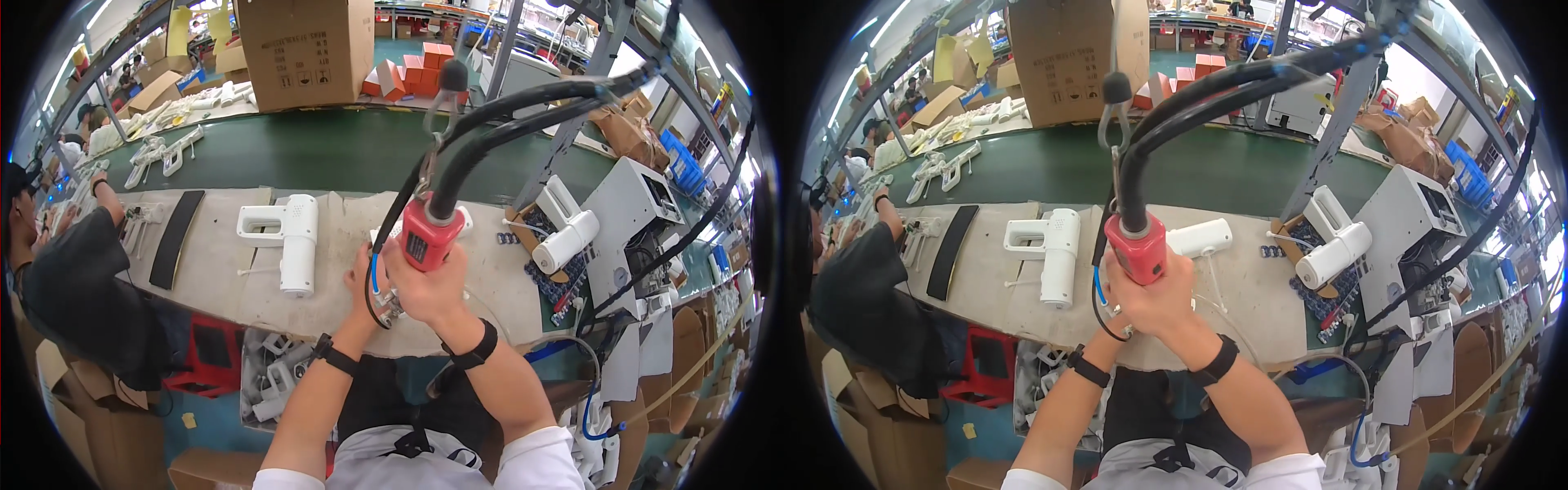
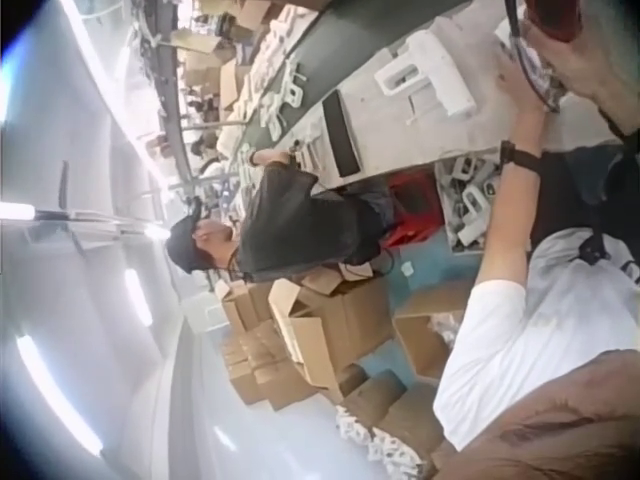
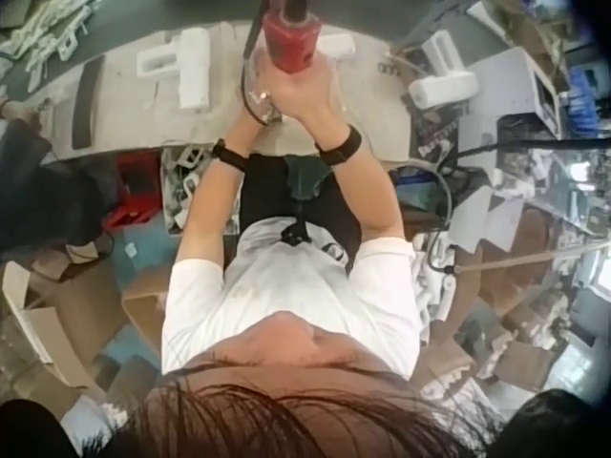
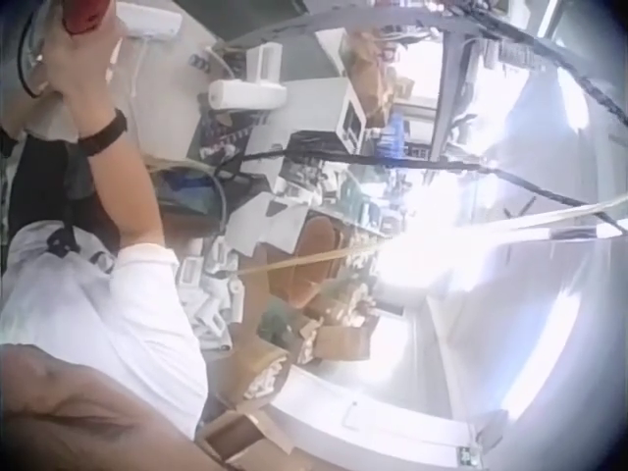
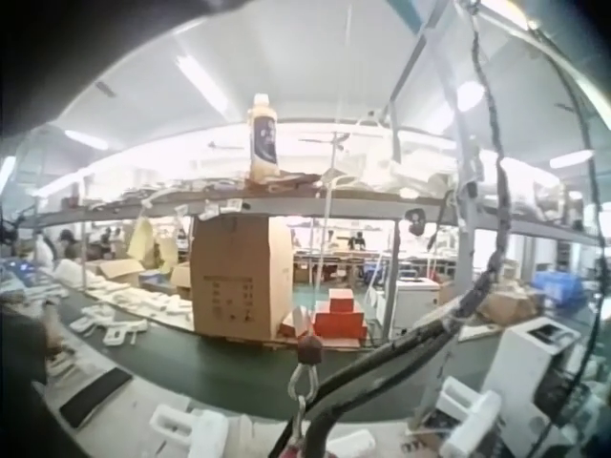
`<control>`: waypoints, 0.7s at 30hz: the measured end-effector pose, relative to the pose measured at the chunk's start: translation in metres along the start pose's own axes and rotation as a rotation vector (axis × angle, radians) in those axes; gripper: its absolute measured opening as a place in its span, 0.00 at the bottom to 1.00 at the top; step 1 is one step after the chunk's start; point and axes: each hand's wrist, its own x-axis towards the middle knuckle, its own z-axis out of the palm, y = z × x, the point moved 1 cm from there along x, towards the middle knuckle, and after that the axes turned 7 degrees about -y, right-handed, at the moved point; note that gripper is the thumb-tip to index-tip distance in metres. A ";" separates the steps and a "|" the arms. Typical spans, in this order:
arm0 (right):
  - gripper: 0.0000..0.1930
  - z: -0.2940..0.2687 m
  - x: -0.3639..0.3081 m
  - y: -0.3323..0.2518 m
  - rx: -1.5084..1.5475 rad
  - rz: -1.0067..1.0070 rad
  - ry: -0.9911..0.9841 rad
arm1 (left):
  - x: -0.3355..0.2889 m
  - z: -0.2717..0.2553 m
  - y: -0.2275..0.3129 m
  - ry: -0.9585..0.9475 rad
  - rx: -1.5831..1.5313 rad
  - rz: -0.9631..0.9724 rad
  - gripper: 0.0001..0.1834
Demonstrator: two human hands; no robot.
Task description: The person picks up a white plastic housing, uses a red power tool to drive screws into it, and then places the unit into a cardboard box. This process is repeated with several more housings.
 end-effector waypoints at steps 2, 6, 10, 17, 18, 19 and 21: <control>0.05 0.000 -0.001 0.002 -0.101 -0.100 -0.044 | 0.001 0.001 -0.004 -0.009 -0.001 -0.002 0.38; 0.09 -0.022 0.007 -0.030 0.075 0.127 0.095 | -0.003 -0.009 -0.001 0.076 0.127 0.170 0.40; 0.17 -0.055 0.015 -0.088 -0.181 -0.112 0.177 | -0.058 -0.092 0.033 -0.039 -0.578 -0.212 0.47; 0.37 -0.082 -0.132 -0.025 -0.716 0.136 -0.043 | -0.138 -0.211 0.034 -0.196 -0.865 -0.123 0.49; 0.37 -0.084 -0.142 -0.009 -0.556 0.372 -0.125 | -0.137 -0.221 0.054 -0.244 -0.907 -0.061 0.49; 0.34 -0.089 -0.152 -0.004 -0.085 0.628 -0.231 | -0.139 -0.222 0.058 -0.302 -0.908 -0.040 0.50; 0.26 -0.103 -0.171 -0.012 0.340 0.772 -0.237 | -0.134 -0.215 0.058 -0.414 -0.927 0.002 0.51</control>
